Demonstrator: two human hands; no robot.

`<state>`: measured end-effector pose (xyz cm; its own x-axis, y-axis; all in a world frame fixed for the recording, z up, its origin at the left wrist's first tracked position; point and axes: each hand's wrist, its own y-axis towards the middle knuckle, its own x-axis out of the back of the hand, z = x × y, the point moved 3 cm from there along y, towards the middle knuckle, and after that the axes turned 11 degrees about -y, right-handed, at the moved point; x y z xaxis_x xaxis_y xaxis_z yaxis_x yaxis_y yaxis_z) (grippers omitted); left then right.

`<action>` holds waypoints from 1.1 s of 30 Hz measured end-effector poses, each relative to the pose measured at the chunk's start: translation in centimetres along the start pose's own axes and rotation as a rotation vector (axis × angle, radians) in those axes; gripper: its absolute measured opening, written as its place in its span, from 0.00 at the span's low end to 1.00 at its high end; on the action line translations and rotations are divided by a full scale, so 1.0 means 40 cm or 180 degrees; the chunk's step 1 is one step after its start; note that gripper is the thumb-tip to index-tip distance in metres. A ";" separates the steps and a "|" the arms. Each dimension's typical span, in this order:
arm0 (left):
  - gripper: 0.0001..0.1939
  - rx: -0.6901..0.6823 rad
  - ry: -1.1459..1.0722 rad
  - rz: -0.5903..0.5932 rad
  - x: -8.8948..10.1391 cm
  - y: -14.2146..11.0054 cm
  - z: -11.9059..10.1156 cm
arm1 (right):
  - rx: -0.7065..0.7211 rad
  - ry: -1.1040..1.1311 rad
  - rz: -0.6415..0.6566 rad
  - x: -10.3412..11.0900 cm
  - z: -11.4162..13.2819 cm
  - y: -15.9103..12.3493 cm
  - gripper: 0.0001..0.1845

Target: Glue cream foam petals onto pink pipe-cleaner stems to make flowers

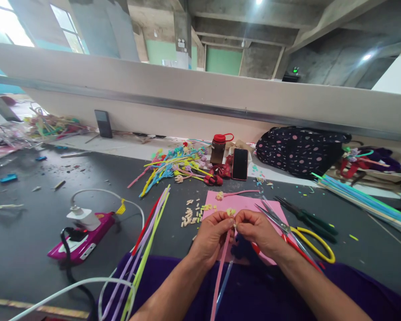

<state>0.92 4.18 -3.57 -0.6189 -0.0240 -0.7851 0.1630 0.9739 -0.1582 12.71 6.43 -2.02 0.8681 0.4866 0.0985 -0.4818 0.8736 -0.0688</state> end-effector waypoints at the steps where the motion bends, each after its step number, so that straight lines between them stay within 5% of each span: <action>1: 0.10 -0.0013 0.0005 0.0020 0.001 0.001 0.001 | 0.0017 0.0025 0.0019 -0.003 0.002 0.000 0.07; 13: 0.12 -0.0123 -0.0010 -0.0126 0.004 0.003 -0.010 | 0.0075 0.0211 -0.0199 -0.026 -0.025 0.010 0.08; 22: 0.10 -0.0139 0.0133 -0.0436 0.009 0.003 -0.021 | 0.0278 -0.0328 -0.0622 0.039 0.000 0.002 0.09; 33: 0.08 -0.0181 0.0156 -0.0325 0.010 0.008 -0.009 | 0.0722 -0.1132 -0.0523 0.016 0.000 -0.002 0.04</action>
<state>0.43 4.57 -3.72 -0.6670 -0.1140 -0.7363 0.0541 0.9782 -0.2005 13.33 6.67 -1.97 0.8593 0.2806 0.4277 -0.3896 0.9008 0.1916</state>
